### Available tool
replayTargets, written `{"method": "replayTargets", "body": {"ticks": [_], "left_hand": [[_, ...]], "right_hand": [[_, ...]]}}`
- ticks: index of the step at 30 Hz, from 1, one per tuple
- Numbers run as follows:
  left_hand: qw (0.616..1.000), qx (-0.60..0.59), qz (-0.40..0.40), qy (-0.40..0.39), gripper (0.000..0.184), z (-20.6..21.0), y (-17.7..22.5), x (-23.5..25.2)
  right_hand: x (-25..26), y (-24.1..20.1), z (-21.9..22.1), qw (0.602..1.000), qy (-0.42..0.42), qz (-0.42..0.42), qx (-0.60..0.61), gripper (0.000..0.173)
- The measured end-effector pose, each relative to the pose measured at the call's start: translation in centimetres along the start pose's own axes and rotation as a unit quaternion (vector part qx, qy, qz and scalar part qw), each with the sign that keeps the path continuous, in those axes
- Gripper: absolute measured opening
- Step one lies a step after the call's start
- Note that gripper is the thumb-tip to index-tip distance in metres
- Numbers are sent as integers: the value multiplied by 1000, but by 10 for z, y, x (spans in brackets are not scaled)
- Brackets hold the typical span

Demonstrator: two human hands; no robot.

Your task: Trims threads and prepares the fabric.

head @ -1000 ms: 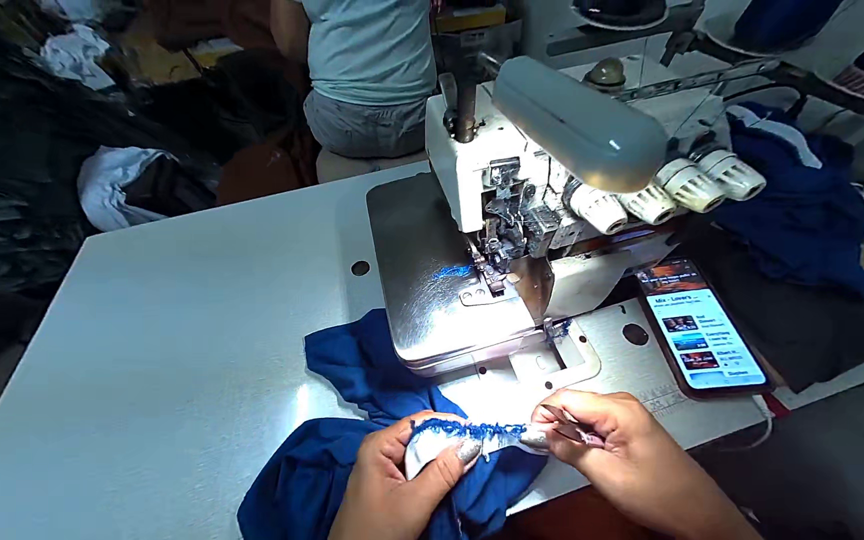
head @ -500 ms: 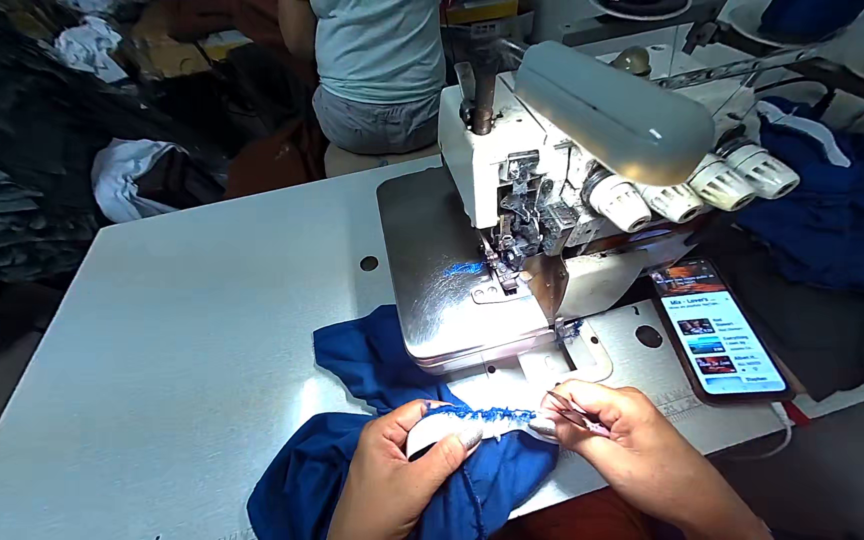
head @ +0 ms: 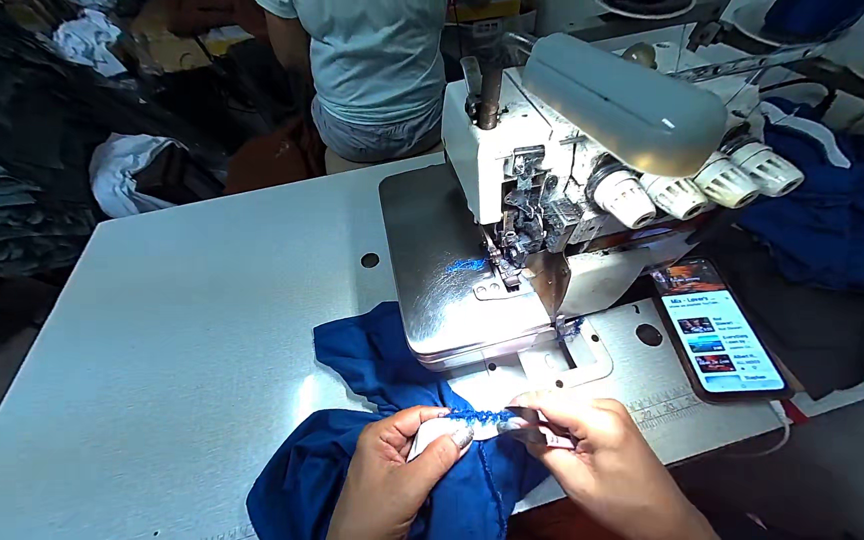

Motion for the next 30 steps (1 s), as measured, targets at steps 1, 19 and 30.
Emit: {"method": "replayTargets", "body": {"ticks": [1,19,30], "left_hand": [[1000,-1,-8,11,10,-1,-2,0],[998,-38,-36,42,16,6,-12,2],[996,-47,-33,61,16,3,-11,0]], "right_hand": [[1,4,2,999,-2,22,27,16],[-1,2,6,992,23,92,87,26],[-20,-36,-7,993,-36,23,-113,33]]}}
Point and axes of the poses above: each hand's wrist, its own x-axis towards the middle knuckle, its own z-axis out of the palm, y = z × x, the point moved 9 cm from there along x, towards the middle knuckle, and after that the axes turned 15 degrees about y, right-handed, at the moved point
